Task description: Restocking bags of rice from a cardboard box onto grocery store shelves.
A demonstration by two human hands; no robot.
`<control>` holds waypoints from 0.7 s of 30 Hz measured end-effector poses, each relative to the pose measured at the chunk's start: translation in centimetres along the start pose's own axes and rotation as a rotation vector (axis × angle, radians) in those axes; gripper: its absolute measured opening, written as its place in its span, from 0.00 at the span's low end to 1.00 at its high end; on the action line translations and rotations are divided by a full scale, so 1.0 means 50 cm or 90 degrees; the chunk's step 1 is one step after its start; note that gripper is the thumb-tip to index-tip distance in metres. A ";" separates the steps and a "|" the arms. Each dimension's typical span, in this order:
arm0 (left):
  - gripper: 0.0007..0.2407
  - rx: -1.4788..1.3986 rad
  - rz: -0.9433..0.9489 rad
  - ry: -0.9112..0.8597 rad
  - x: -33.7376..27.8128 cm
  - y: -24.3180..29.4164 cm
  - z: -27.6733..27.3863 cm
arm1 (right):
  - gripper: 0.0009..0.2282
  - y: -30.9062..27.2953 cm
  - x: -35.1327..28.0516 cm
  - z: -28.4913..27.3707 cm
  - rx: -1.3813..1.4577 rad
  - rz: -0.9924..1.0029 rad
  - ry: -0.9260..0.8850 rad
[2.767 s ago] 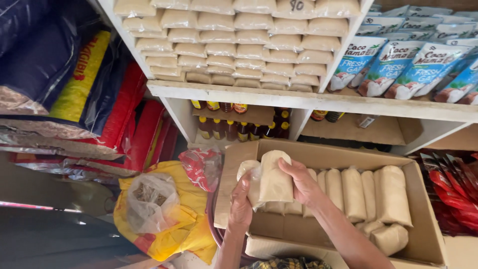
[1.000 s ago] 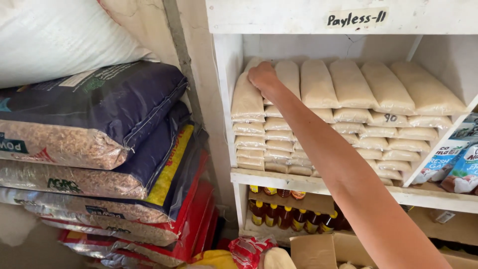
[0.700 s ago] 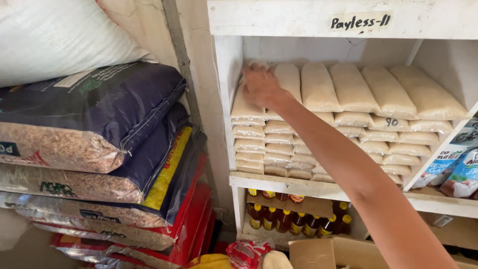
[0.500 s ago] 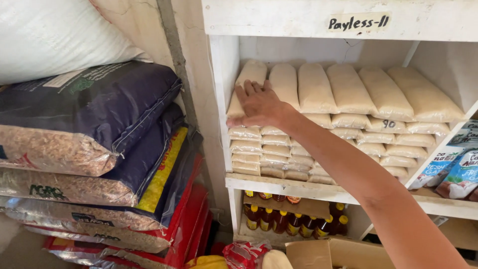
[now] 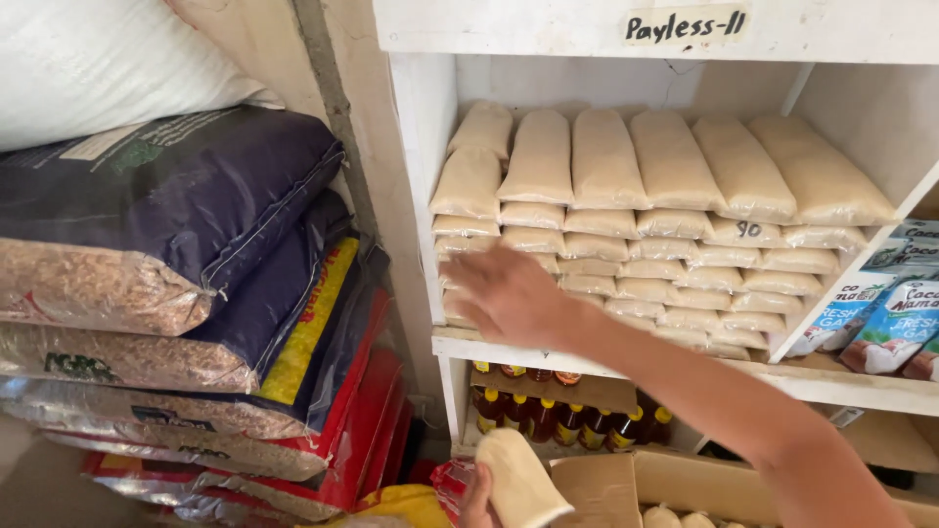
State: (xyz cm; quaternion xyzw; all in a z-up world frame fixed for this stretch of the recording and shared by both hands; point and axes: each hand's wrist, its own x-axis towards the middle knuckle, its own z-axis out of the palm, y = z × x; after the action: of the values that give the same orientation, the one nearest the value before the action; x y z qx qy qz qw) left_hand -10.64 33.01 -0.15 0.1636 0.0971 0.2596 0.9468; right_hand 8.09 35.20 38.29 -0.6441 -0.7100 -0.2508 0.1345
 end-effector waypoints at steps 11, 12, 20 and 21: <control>0.17 0.087 0.204 0.057 0.051 0.163 0.322 | 0.39 -0.027 -0.247 0.122 0.945 0.339 -0.226; 0.17 0.084 0.205 0.030 0.057 0.162 0.329 | 0.36 -0.036 -0.251 0.118 1.034 0.354 -0.217; 0.18 0.111 0.216 0.024 0.097 0.145 0.375 | 0.21 -0.035 -0.264 0.106 1.013 0.501 -0.182; 0.19 0.123 0.210 0.039 0.094 0.149 0.388 | 0.20 -0.033 -0.260 0.105 1.048 0.480 -0.137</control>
State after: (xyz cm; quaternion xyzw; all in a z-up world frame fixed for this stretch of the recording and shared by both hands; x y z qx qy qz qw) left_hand -4.87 36.50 20.06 0.2595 0.1226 0.4054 0.8679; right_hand 8.90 26.88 26.90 -0.5541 -0.4159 0.4573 0.5575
